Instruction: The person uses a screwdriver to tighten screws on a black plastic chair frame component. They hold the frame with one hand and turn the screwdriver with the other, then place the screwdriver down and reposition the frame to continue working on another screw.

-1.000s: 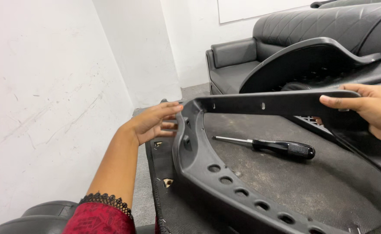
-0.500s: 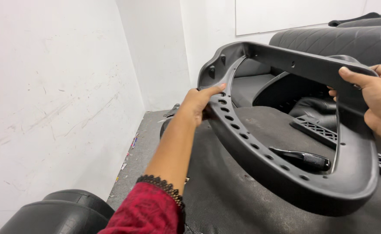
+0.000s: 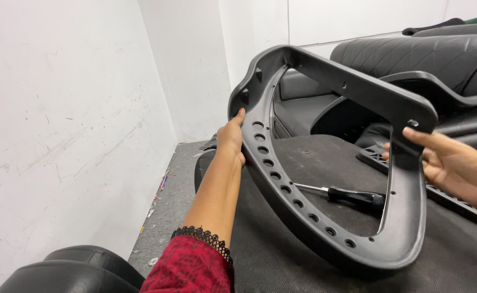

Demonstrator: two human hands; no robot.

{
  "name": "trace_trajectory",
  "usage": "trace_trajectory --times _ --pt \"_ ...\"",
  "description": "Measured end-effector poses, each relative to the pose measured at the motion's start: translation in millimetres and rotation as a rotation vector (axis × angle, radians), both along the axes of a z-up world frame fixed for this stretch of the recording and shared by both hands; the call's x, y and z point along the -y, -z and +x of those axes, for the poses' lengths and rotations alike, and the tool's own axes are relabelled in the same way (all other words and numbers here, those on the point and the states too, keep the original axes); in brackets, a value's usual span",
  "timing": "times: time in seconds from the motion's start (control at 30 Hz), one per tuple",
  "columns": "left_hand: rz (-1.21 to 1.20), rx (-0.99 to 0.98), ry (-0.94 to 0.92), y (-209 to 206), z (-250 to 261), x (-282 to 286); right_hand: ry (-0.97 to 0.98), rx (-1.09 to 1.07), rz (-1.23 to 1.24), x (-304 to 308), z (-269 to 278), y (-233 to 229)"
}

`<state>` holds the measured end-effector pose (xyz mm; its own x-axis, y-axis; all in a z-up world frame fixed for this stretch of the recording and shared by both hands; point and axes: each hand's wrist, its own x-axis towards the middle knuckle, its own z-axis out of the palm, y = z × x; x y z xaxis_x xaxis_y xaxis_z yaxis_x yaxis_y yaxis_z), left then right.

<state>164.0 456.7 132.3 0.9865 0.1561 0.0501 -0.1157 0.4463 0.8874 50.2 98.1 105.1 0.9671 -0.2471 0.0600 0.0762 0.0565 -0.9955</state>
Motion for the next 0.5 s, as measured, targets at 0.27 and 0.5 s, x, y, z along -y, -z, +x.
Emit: trace_trajectory --times 0.27,0.5 --pt "-0.09 0.067 -0.101 -26 2 25 0.073 -0.326 0.122 -24 -51 13" --pt "-0.053 0.021 -0.147 -28 26 54 -0.124 -0.321 0.538 -6 -57 40"
